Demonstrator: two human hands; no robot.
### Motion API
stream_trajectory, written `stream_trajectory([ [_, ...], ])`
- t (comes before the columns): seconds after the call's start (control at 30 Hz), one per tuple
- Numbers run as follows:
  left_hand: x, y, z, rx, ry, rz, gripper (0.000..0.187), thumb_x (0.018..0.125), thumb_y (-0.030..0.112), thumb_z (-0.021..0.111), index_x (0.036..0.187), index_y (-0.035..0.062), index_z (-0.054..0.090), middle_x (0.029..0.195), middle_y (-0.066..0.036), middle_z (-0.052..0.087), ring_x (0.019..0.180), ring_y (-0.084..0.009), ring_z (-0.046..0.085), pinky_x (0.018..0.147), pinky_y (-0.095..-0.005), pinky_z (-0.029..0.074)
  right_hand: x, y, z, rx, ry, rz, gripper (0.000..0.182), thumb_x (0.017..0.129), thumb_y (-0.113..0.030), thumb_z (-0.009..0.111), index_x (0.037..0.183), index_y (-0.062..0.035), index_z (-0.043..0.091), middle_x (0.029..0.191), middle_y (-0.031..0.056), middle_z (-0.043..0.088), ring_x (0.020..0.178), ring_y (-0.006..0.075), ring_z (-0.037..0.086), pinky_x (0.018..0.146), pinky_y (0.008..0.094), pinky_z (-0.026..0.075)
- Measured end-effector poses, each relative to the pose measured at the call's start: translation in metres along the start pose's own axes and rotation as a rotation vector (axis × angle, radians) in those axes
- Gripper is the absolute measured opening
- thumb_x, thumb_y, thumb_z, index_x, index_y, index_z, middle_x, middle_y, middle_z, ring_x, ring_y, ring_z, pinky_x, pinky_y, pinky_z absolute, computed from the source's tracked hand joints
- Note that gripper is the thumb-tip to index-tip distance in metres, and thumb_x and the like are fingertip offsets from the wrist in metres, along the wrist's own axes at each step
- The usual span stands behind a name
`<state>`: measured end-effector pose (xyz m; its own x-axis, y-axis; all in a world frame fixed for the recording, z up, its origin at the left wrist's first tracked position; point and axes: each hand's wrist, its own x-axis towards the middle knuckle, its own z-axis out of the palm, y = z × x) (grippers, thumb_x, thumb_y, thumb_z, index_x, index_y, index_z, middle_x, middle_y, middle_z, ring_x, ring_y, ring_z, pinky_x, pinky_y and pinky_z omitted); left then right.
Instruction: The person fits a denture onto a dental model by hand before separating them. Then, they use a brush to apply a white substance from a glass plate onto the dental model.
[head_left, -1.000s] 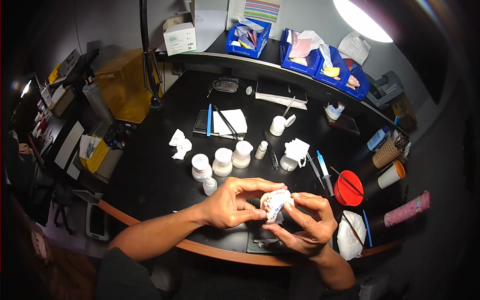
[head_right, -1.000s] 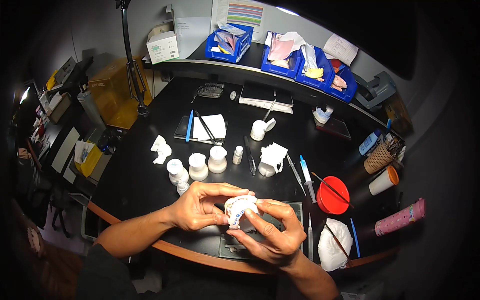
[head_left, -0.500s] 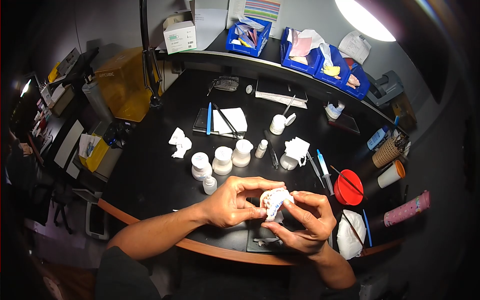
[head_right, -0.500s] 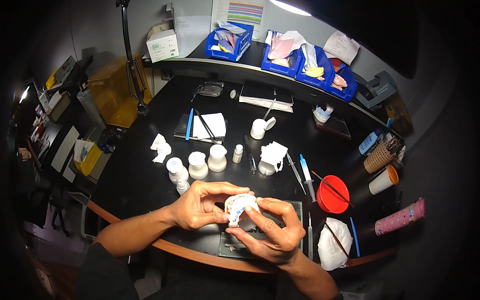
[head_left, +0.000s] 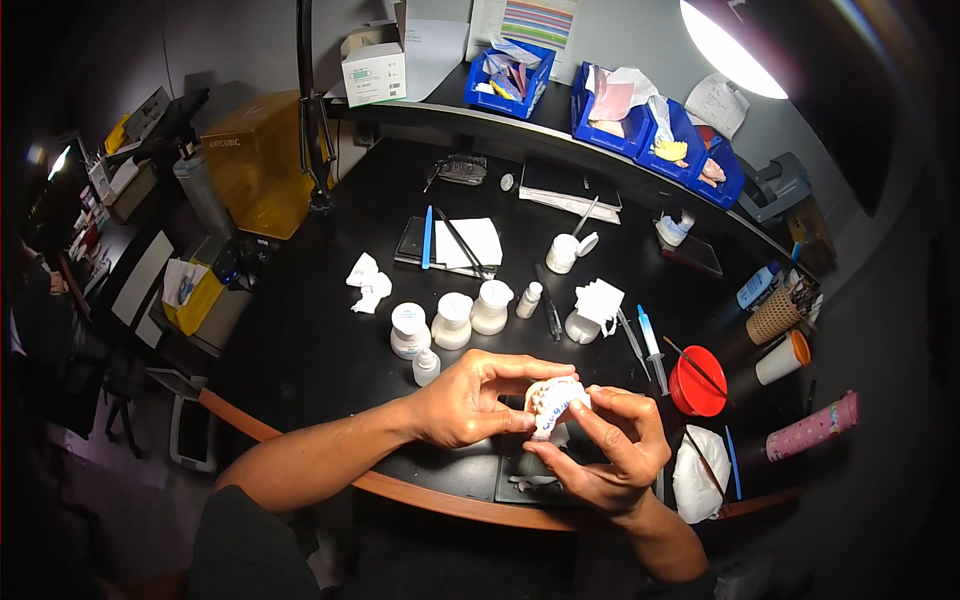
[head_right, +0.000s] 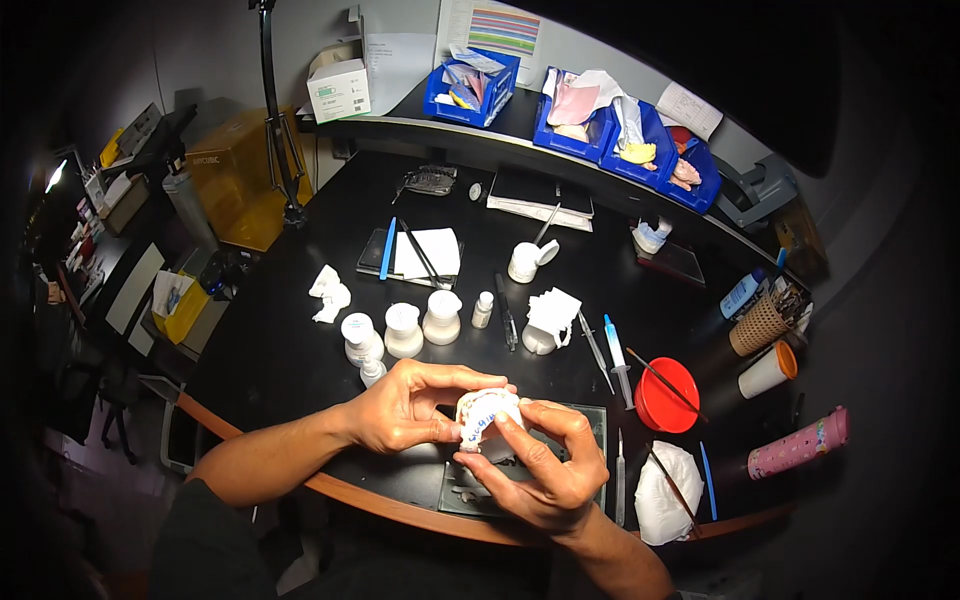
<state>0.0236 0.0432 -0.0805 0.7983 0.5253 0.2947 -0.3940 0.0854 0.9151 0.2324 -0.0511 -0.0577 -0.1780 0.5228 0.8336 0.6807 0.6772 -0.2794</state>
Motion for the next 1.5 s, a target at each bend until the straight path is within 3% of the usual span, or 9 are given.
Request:
stream_trajectory([
  [0.6,-0.0012,0.0028,0.003,-0.002,0.009,0.0,0.062,0.094,-0.004,0.071,0.151,-0.0032,0.047,0.144,-0.012,0.055,0.135,-0.0213,0.055,0.113,-0.0328,0.048,-0.0012,0.0023,-0.0003,0.011,-0.008,0.008,0.057,0.059,-0.024,0.102,0.107,-0.0032,0.08,0.103,0.0139,0.065,0.092,0.0271,0.07,0.075,0.0333,0.061],
  [1.0,-0.0014,0.004,0.0009,0.038,-0.004,0.031,0.063,0.093,0.002,0.074,0.151,-0.0027,0.049,0.145,-0.013,0.055,0.134,-0.0221,0.055,0.106,-0.0359,0.055,-0.0015,0.0006,0.0011,0.014,-0.006,0.002,0.057,0.059,-0.022,0.102,0.109,-0.0036,0.079,0.105,0.0131,0.064,0.093,0.027,0.07,0.076,0.0342,0.061],
  [1.3,-0.0017,0.0065,0.002,0.008,-0.005,0.025,0.064,0.09,-0.003,0.074,0.15,-0.0029,0.051,0.145,-0.016,0.056,0.138,-0.0252,0.053,0.118,-0.0396,0.044,0.0021,-0.0035,-0.0008,-0.033,-0.009,-0.058,0.058,0.06,-0.021,0.101,0.11,-0.0034,0.078,0.105,0.0134,0.063,0.092,0.0272,0.07,0.074,0.0351,0.063],
  [1.5,-0.0013,0.0051,0.0,-0.006,-0.009,0.035,0.064,0.088,-0.005,0.07,0.149,-0.0032,0.051,0.145,-0.017,0.056,0.138,-0.0253,0.053,0.116,-0.0391,0.046,0.0034,-0.0036,-0.0006,-0.037,-0.009,-0.067,0.057,0.061,-0.021,0.1,0.11,-0.0035,0.078,0.106,0.0133,0.063,0.091,0.0275,0.07,0.074,0.035,0.063],
])
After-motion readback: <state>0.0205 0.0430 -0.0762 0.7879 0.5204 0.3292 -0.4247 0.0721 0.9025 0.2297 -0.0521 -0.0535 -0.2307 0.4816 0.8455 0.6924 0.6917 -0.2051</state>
